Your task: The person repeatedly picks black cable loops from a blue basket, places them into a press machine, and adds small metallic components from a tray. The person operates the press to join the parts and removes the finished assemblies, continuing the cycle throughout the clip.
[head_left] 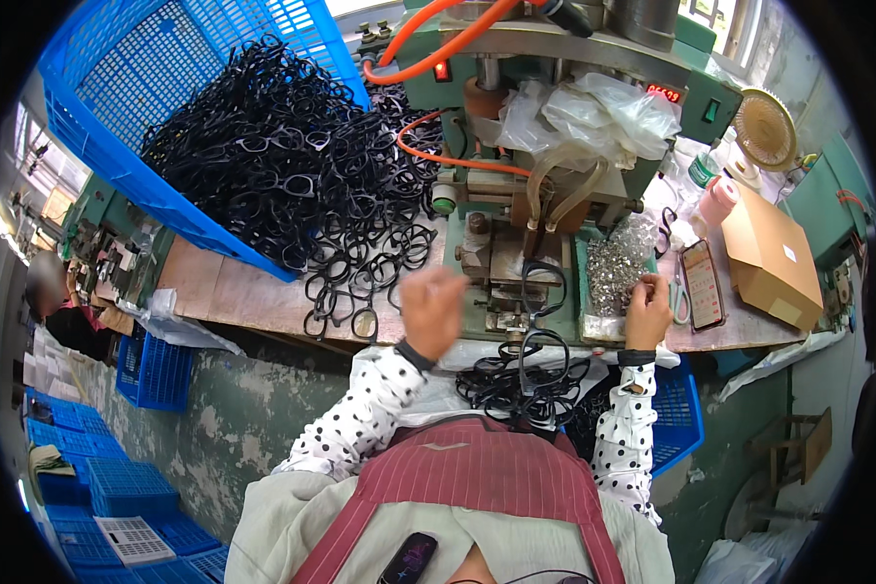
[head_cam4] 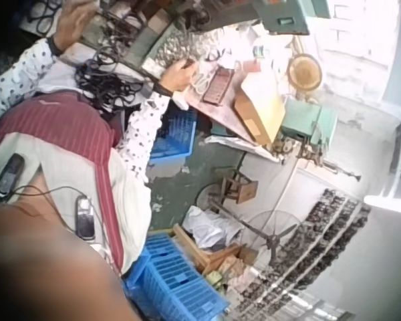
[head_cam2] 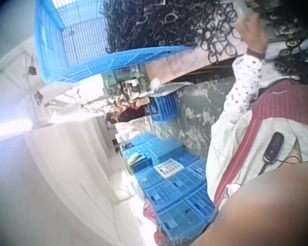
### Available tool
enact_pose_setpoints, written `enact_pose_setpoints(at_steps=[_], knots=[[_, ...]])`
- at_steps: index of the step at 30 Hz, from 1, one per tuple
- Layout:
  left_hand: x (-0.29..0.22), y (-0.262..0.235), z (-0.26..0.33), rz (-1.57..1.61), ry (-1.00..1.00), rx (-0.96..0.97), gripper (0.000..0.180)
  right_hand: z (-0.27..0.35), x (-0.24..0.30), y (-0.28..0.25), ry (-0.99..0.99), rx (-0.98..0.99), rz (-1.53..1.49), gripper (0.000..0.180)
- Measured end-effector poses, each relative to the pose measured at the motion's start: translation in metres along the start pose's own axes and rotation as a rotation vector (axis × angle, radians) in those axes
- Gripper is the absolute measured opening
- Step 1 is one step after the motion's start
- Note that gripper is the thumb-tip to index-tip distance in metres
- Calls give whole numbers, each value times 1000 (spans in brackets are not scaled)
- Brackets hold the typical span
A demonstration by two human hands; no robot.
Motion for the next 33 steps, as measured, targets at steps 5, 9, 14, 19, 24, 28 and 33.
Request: enact_pose_setpoints(at_steps=[5, 9, 14, 19, 24, 28, 33], knots=[[110, 26, 32, -695, -435, 245, 28, 3, 9, -8, 86, -47, 85, 15], [145, 38, 47, -469, -308, 298, 18, 2, -1, -1, 100, -27, 25, 15], [142, 16, 24, -342, -281, 291, 22, 2, 13, -4, -26, -14, -5, 9], [102, -17, -15, -216, -445, 96, 19, 3, 47, 1, -70, 39, -103, 9], [-3, -29, -61, -3, -26, -23, 21, 7, 95, 20, 116, 263, -532, 13], [-70, -19, -75, 175, 232, 9, 30, 14, 160, 8, 51, 409, -680, 19], [-96, 9, -76, 456, 264, 197, 41, 24, 175, 18, 125, 501, -688, 22]])
Point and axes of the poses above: each hand's wrist, its own z-axis away from the middle knuckle, its own y-axis out of the palm, x = y × z, the point moved 8 cm from there along -z, towards the middle knuckle, and after that the axes turned 5 degrees about -x, right-handed, at the moved point
